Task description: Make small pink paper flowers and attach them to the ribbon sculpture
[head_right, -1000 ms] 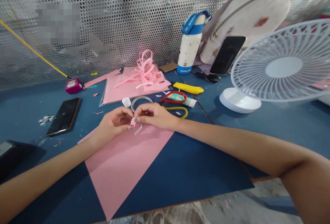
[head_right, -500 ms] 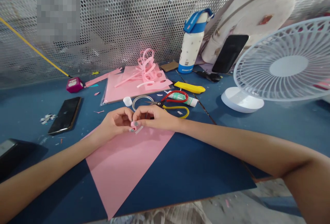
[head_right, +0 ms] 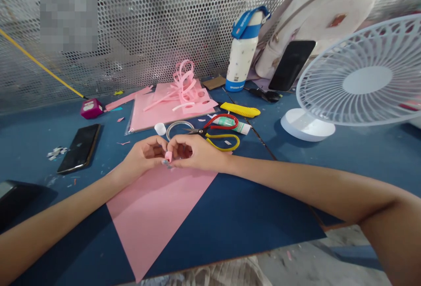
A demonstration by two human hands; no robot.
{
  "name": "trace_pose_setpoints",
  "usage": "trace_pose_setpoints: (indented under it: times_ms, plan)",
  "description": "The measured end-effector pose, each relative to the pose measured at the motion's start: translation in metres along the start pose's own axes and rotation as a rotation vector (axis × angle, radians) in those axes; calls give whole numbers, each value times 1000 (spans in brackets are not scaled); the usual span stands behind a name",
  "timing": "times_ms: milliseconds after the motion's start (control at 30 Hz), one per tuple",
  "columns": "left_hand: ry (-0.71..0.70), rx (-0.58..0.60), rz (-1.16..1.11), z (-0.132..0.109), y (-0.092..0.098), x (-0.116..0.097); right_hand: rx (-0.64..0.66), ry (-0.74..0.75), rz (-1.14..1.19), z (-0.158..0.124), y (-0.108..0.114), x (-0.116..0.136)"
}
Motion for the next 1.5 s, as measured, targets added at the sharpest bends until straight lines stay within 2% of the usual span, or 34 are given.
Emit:
trace_pose_setpoints:
  times_ms: [300,600,1067,1500]
  plan:
    - [-37,-98,22,0,3,-7,-79,-17,-3,-1,0,0]
    - [-40,-145,43,-1,7,-3,-117,16,27,-2,3,-1]
    - [-11,-127,-7,0,9,0,-107,27,90,3,8,-4]
    - [-10,-59,-73,0,6,3,-52,-51,101,3,7,-7]
Point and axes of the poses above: each hand's wrist, its own z-axis towards the middle knuckle, its own y-axis out of the back of the hand, x = y × z, the point moved 7 cm from there along z, towards the middle knuckle, and after that the axes turned 14 degrees about z, right-handed, at the moved point
